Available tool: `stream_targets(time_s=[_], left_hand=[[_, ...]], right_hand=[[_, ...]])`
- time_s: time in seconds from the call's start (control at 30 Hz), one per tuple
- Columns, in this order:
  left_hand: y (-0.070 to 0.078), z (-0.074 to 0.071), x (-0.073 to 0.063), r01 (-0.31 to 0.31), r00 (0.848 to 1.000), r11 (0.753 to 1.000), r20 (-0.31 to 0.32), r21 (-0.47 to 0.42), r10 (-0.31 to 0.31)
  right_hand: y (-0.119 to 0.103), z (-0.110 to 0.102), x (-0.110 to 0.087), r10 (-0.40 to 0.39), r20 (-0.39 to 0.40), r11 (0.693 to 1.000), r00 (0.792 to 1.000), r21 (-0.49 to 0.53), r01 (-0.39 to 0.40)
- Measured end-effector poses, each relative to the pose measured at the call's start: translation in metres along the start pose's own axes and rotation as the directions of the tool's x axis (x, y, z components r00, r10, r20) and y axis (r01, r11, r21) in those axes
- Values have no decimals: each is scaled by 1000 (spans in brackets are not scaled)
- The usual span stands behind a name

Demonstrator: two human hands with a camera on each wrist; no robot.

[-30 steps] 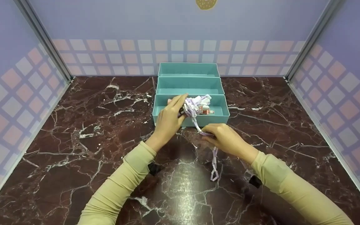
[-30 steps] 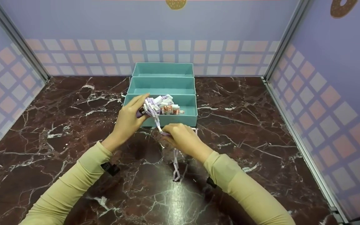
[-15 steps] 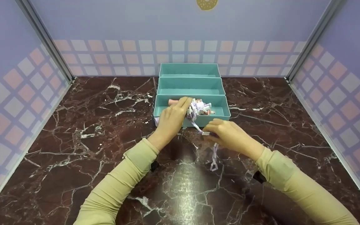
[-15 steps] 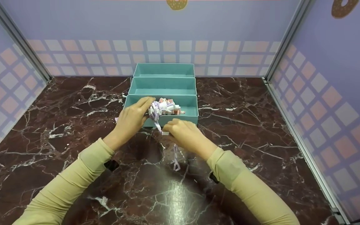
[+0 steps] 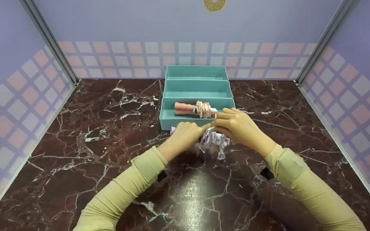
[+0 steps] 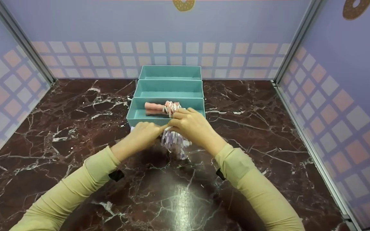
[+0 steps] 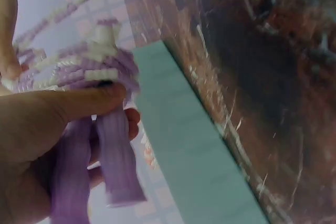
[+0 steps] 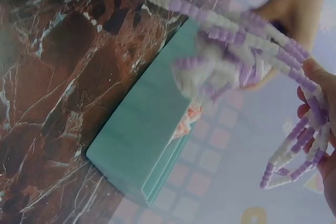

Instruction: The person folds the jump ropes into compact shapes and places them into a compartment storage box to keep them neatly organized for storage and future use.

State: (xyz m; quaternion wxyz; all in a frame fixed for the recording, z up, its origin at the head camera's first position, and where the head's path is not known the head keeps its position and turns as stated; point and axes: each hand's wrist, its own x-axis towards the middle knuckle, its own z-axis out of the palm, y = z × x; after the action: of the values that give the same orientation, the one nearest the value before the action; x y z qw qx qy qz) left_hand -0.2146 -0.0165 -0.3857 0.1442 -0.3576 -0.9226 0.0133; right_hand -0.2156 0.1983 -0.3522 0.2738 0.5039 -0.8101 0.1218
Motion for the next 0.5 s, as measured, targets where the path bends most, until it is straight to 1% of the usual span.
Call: stream_targets(time_s=[0.1, 0.2, 0.33, 0.5], left_hand=[[4, 2, -2, -23, 1000, 1000, 14, 14, 23], [4, 4, -4, -47, 999, 999, -1, 7, 47], [2, 4, -6, -93, 995, 995, -28, -38, 92], [-1, 4, -11, -151, 987, 983, -72, -105, 144]], right_hand=[[7, 1, -3, 30, 28, 998, 999, 49, -31], [13, 2, -5, 64, 60, 993, 996, 92, -70], [19, 1, -8, 110, 113, 982, 987, 138, -126], [26, 0, -9, 133, 198, 961, 971, 213, -175]])
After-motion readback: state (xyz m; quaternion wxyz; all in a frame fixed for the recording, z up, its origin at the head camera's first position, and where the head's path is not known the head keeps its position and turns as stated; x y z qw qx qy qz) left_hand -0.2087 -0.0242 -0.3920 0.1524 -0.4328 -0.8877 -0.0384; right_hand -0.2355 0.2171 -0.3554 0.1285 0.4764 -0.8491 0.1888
